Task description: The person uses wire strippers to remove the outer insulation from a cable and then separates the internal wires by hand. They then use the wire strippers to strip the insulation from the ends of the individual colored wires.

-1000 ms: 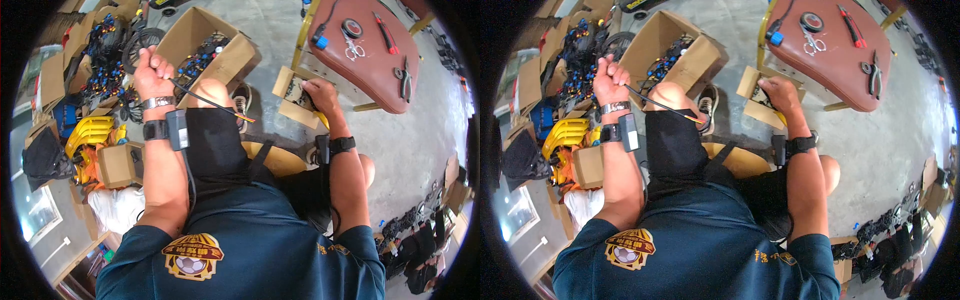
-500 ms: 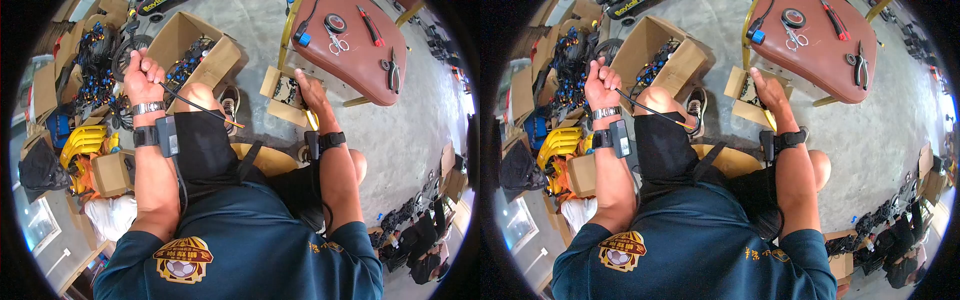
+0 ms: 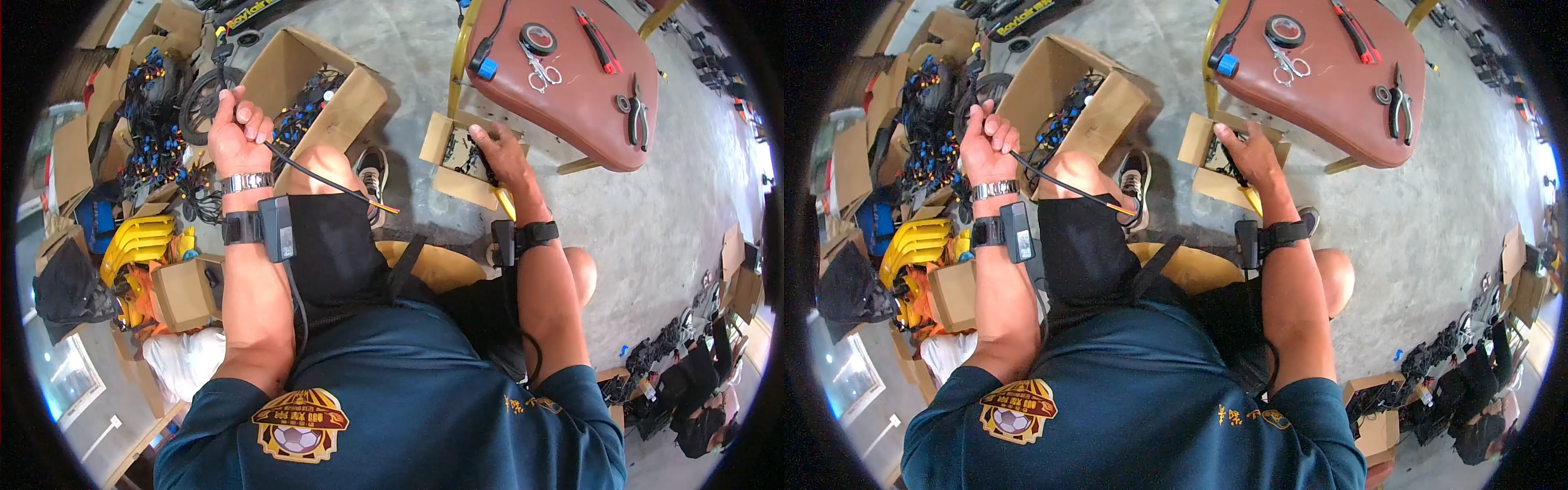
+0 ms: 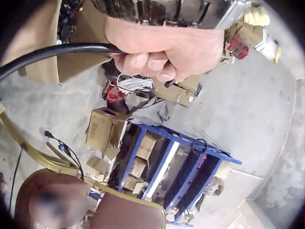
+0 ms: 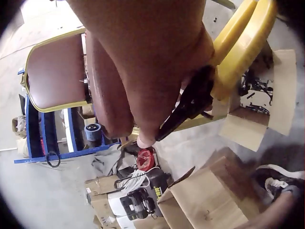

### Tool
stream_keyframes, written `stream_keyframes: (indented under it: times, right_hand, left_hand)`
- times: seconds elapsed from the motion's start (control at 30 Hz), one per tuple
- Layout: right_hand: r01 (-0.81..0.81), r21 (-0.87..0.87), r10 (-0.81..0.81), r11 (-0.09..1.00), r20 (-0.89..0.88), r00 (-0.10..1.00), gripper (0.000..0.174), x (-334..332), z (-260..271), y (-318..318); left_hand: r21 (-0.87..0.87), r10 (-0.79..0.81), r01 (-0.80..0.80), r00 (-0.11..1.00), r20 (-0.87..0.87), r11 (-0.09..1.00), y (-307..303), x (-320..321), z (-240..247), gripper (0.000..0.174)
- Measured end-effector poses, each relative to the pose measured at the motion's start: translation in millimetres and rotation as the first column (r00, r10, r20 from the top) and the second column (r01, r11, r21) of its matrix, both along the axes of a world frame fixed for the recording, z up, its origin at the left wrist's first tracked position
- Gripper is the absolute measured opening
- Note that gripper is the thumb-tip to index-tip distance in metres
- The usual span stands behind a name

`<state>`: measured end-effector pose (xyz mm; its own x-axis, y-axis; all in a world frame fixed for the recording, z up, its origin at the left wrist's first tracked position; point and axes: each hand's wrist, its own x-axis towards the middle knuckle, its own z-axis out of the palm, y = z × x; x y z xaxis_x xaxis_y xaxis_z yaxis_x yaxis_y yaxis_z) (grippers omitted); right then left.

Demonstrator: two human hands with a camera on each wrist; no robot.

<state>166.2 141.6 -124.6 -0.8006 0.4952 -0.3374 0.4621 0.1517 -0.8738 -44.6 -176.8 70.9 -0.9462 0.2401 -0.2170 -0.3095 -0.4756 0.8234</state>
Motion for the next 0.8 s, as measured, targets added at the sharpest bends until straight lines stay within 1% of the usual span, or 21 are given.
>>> stream_keyframes:
  times: [0.07, 0.1, 0.2, 0.27, 0.3, 0.33, 0.4, 0.43, 0.47, 0.53, 0.57, 0.63, 0.67, 0.7, 0.73, 0.77, 0.8]
  right_hand:
    - [-0.025, -0.012, 0.026, 1.000, 0.041, 0.999, 0.086, 1.2, -4.2, 1.4]
    - [-0.041, 0.037, 0.038, 0.998, 0.078, 0.996, 0.081, 1.6, 5.3, -0.3]
    - [-0.131, -0.118, 0.147, 0.984, 0.139, 0.979, 0.077, 1.5, -1.3, 2.6]
    - [-0.166, -0.212, 0.200, 0.963, 0.151, 0.968, 0.069, -0.6, -5.7, -4.4]
    - [-0.114, -0.259, 0.138, 0.959, 0.076, 0.988, 0.070, -2.1, -3.7, -14.2]
    - [-0.184, -0.308, 0.218, 0.934, 0.082, 0.973, 0.079, -6.3, -3.1, -13.6]
    - [-0.231, -0.411, 0.303, 0.882, 0.118, 0.946, 0.077, -10.3, 0.5, -18.9]
    - [-0.233, -0.511, 0.331, 0.828, 0.108, 0.938, 0.074, -12.5, 7.1, -20.6]
    - [-0.236, -0.574, 0.374, 0.784, 0.134, 0.918, 0.073, -16.9, 46.5, -13.1]
    - [-0.069, -0.783, 0.321, 0.618, 0.171, 0.932, 0.075, -14.7, 52.0, -13.8]
    - [0.037, -0.860, 0.254, 0.510, 0.192, 0.948, 0.076, -14.7, 57.7, -10.1]
    - [0.240, -0.941, 0.113, 0.240, 0.273, 0.955, 0.078, -7.3, 84.6, -9.5]
    - [0.260, -0.926, 0.056, 0.275, 0.286, 0.957, 0.082, 2.0, 95.7, -14.2]
    - [0.249, -0.916, 0.020, 0.314, 0.269, 0.963, 0.086, 22.7, 79.0, -27.4]
    - [0.244, -0.907, 0.110, 0.343, 0.297, 0.948, 0.090, 38.0, 84.5, -30.5]
    - [0.156, -0.887, 0.107, 0.434, 0.223, 0.969, 0.092, 56.8, 86.9, -38.3]
    - [0.159, -0.855, 0.219, 0.494, 0.299, 0.929, 0.092, 64.7, 106.0, -34.8]
  left_hand:
    - [-0.006, 0.000, 0.000, 1.000, 0.009, 1.000, 7.1, -4.4, -2.9, 0.029]
    - [-0.005, -0.002, 0.002, 1.000, 0.016, 1.000, 11.3, -8.4, -5.6, 0.028]
    - [-0.022, 0.011, -0.010, 0.999, 0.052, 1.000, 30.9, -20.7, -11.4, 0.027]
    - [-0.043, 0.030, -0.026, 0.996, 0.081, 0.999, 45.4, -31.8, -19.6, 0.026]
    - [-0.056, 0.043, -0.038, 0.995, 0.093, 0.998, 54.4, -36.5, -22.4, 0.026]
    - [-0.063, 0.049, -0.043, 0.993, 0.107, 0.997, 62.7, -41.4, -24.6, 0.026]
    - [-0.070, 0.062, -0.054, 0.990, 0.130, 0.996, 78.3, -50.9, -25.4, 0.026]
    - [-0.097, 0.092, -0.079, 0.986, 0.137, 0.992, 87.1, -54.2, -24.0, 0.026]
    - [-0.109, 0.096, -0.081, 0.985, 0.142, 0.991, 91.7, -58.2, -22.9, 0.026]
    - [-0.134, 0.092, -0.072, 0.984, 0.153, 0.988, 98.9, -66.2, -21.0, 0.026]
    - [-0.126, 0.102, -0.079, 0.978, 0.184, 0.989, 100.5, -70.9, -19.1, 0.026]
    - [-0.120, 0.108, -0.085, 0.973, 0.202, 0.989, 103.1, -73.5, -7.7, 0.026]
    - [-0.106, 0.102, -0.081, 0.973, 0.208, 0.991, 106.7, -74.5, -0.1, 0.026]
    - [-0.099, 0.101, -0.080, 0.969, 0.227, 0.992, 108.4, -74.5, 7.5, 0.026]
    - [-0.082, 0.086, -0.068, 0.965, 0.246, 0.994, 109.0, -74.4, 14.7, 0.026]
    - [-0.055, 0.069, -0.058, 0.969, 0.238, 0.997, 108.0, -75.0, 19.9, 0.026]
    - [-0.023, 0.052, -0.048, 0.972, 0.228, 0.999, 106.7, -77.0, 22.6, 0.026]
